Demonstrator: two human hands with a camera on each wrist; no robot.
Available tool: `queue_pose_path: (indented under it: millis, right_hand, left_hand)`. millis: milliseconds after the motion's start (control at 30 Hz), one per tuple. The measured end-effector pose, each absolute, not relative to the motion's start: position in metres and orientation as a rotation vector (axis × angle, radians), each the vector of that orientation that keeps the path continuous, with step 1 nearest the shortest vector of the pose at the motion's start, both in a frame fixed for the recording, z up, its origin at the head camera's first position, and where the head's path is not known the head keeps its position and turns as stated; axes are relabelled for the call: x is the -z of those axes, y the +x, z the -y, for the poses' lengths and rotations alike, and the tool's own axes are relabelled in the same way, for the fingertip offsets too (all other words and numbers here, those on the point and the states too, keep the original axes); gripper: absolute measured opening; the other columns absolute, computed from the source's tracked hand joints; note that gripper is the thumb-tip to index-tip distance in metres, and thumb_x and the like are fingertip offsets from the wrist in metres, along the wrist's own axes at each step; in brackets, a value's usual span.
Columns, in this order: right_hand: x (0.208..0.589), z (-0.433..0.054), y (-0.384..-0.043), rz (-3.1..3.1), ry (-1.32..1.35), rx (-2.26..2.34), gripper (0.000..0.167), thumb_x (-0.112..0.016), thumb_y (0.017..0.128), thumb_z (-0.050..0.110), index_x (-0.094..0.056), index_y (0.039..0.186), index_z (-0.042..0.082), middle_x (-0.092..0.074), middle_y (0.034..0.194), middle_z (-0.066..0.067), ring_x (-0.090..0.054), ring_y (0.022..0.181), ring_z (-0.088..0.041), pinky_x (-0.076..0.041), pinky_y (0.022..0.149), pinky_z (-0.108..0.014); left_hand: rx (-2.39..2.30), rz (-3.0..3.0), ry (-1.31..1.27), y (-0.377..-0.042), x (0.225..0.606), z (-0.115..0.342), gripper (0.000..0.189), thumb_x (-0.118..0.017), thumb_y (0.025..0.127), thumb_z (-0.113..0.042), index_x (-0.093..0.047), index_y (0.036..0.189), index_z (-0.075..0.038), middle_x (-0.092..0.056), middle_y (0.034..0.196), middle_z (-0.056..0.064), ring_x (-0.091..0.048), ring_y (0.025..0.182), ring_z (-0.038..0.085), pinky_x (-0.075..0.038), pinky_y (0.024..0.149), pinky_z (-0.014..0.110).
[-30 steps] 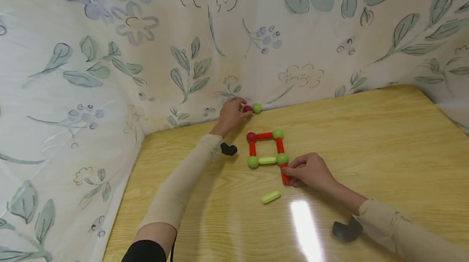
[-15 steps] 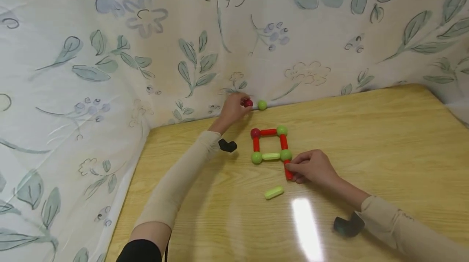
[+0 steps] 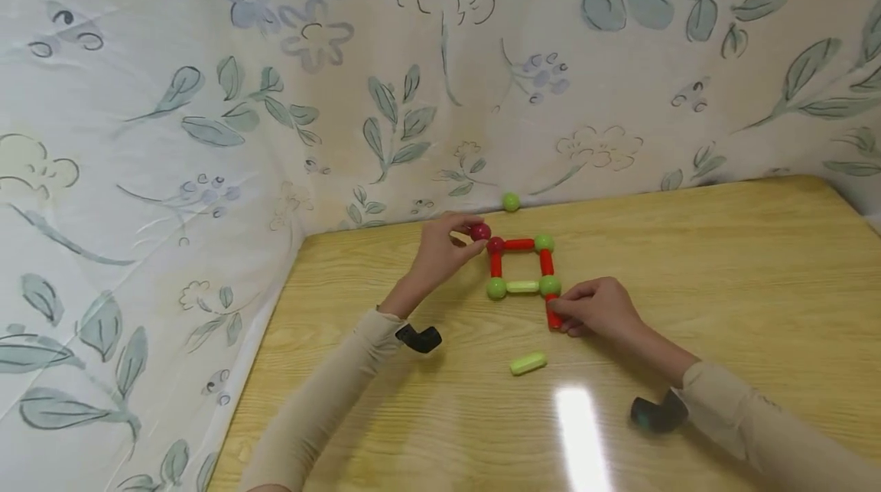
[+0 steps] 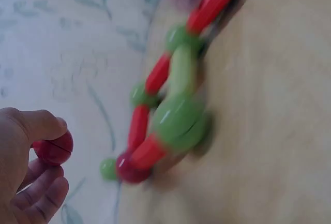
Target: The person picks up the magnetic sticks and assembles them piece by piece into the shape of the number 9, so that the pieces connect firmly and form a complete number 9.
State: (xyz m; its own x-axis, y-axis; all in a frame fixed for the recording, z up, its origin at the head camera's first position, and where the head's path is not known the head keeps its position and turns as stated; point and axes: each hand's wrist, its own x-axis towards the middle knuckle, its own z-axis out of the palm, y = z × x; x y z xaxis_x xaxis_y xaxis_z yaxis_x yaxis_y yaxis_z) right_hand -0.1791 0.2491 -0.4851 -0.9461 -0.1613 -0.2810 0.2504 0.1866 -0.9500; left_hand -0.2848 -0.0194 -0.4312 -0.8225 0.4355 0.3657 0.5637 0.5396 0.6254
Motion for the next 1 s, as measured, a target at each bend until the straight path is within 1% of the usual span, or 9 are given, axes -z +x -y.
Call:
queue_pose_path:
  millis: [200,300,467,600,667,767,1000]
  right_hand:
    - [0.484,-0.247,-0.191,-2.174,0.084,1.807,0.029,-0.076,0.09,0.018,-0.071,0.099,-0.009,-0.073,0.081,-0.012,-0.071,0.069,-0.018,-0.06,0.064,-0.034]
    - [0.483,-0.246,-0.197,-2.188,0.077,1.793,0.03,-0.076,0.091,0.018,-0.071,0.099,-0.009,-0.073,0.081,-0.012,-0.071,0.068,-0.018,-0.06,0.064,-0.034]
    - [0.484,-0.244,-0.206,-2.193,0.078,1.79,0.031,-0.076,0.091,0.019,-0.071,0.101,-0.01,-0.073,0.081,-0.011,-0.071,0.069,-0.017,-0.06,0.065,-0.034]
    - [0.484,-0.244,-0.21,-2.184,0.089,1.796,0.032,-0.077,0.09,0.019,-0.07,0.101,-0.01,-0.073,0.081,-0.01,-0.071,0.07,-0.017,-0.06,0.064,-0.033]
    - [0.484,-0.244,-0.211,-2.181,0.094,1.794,0.031,-0.077,0.09,0.018,-0.071,0.101,-0.009,-0.073,0.081,-0.01,-0.071,0.07,-0.017,-0.06,0.064,-0.032]
    - [0.484,-0.243,-0.212,-2.165,0.099,1.8,0.03,-0.077,0.09,0.018,-0.072,0.102,-0.009,-0.074,0.081,-0.01,-0.071,0.07,-0.017,-0.059,0.064,-0.032]
    - [0.483,-0.241,-0.21,-2.174,0.084,1.788,0.032,-0.076,0.091,0.018,-0.071,0.105,-0.01,-0.074,0.083,-0.011,-0.071,0.071,-0.017,-0.059,0.064,-0.032]
  left_hand:
    - [1.281,2.529,-0.978,-0.239,0.448,0.014,0.033,-0.081,0.085,-0.012,-0.07,0.115,-0.004,-0.065,0.104,0.004,-0.063,0.093,0.008,-0.054,0.068,0.016]
    - [1.293,2.528,-1.028,-0.222,0.457,0.009,0.033,-0.082,0.084,-0.01,-0.067,0.113,-0.004,-0.064,0.104,0.003,-0.062,0.093,0.005,-0.055,0.07,0.017]
    - [1.288,2.566,-1.102,-0.203,0.468,-0.001,0.031,-0.083,0.084,-0.01,-0.064,0.109,-0.007,-0.065,0.103,0.0,-0.061,0.093,0.001,-0.054,0.07,0.015]
    - [1.231,2.607,-1.188,-0.191,0.477,-0.014,0.028,-0.081,0.085,-0.014,-0.064,0.107,-0.009,-0.065,0.099,-0.006,-0.061,0.089,-0.004,-0.051,0.069,0.011]
    - [1.24,2.622,-1.205,-0.187,0.481,-0.019,0.027,-0.081,0.086,-0.015,-0.064,0.106,-0.01,-0.065,0.098,-0.006,-0.061,0.087,-0.004,-0.049,0.068,0.009]
    - [1.231,2.636,-1.188,-0.183,0.488,-0.026,0.027,-0.082,0.085,-0.016,-0.064,0.105,-0.01,-0.064,0.097,-0.006,-0.061,0.084,-0.004,-0.047,0.068,0.007]
    - [1.093,2.64,-1.118,-0.182,0.492,-0.033,0.03,-0.082,0.085,-0.023,-0.062,0.103,-0.011,-0.061,0.098,-0.006,-0.059,0.083,-0.005,-0.043,0.071,0.003]
